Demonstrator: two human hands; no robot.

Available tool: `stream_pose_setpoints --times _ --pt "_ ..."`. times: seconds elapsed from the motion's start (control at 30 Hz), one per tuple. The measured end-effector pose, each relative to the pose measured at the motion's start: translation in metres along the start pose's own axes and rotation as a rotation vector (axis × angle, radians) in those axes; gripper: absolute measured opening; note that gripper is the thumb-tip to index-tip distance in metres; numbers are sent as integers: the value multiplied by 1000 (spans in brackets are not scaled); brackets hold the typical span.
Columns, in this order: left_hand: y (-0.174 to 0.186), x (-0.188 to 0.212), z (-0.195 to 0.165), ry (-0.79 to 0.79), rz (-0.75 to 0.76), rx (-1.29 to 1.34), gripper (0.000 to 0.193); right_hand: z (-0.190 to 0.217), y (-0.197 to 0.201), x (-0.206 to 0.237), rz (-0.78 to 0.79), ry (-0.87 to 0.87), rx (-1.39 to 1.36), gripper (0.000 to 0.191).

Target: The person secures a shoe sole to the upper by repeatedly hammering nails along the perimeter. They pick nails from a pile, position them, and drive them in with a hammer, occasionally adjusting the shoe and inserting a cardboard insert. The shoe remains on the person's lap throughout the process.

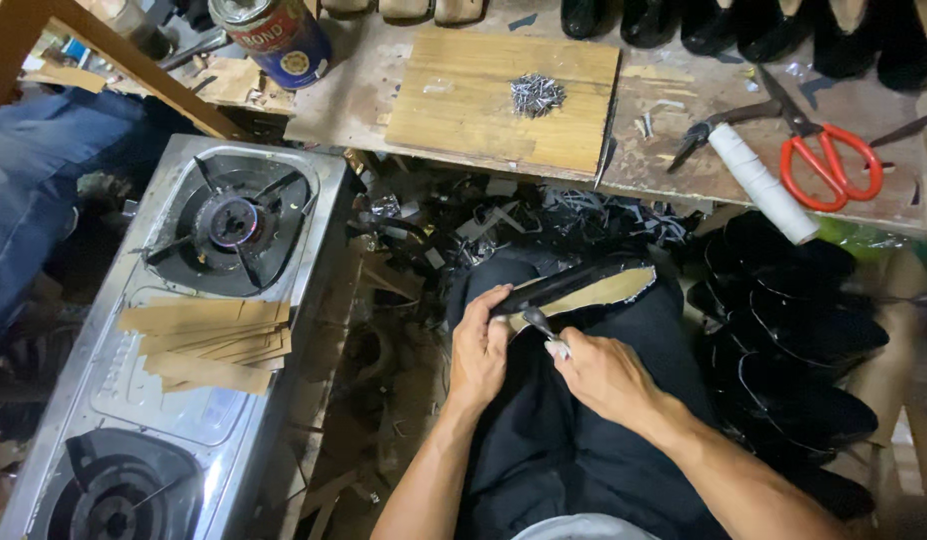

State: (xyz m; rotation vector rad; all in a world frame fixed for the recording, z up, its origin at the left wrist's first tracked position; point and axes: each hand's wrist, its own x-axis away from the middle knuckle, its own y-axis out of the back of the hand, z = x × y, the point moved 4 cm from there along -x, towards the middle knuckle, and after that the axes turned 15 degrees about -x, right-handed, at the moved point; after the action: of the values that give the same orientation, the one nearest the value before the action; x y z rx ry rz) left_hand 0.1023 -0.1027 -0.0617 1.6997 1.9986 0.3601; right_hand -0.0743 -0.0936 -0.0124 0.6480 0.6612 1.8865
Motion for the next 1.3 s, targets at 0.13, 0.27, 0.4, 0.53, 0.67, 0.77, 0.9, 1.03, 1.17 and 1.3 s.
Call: stream_pose_setpoints --times 0.13,0.27,0.4,0.53,0.67,0.77,0.9,1.03,1.17,1.3 --pt "2 -6 -3 37 9 -18 38 -13 11 10 -324 306 -324 21" --pt "6 -9 -7 52 27 -1 37 -35 7 3 -211 53 -149 22" --pt "21 -11 -7 108 125 121 38 -68 28 10 -426 -45 -216 22" --pt "54 -14 -18 -198 162 83 39 -135 66 23 -557 -207 -553 24" --pt "75 -17 -36 -348 263 170 37 -156 46 20 -29 -538 -1412 49" --pt "88 -29 -43 -410 308 170 34 -92 29 19 725 -228 -1804 80" --pt "116 -46 -25 -316 167 383 55 -27 23 -8 519 -215 -1520 98" --pt "115 -62 19 102 -24 849 70 36 17 -70 345 -33 -1259 91" --pt "74 -49 21 -19 43 6 36 99 0 -149 248 -56 -870 84" --pt "46 -38 14 -461 69 -596 28 190 -42 -226 312 192 -747 88"
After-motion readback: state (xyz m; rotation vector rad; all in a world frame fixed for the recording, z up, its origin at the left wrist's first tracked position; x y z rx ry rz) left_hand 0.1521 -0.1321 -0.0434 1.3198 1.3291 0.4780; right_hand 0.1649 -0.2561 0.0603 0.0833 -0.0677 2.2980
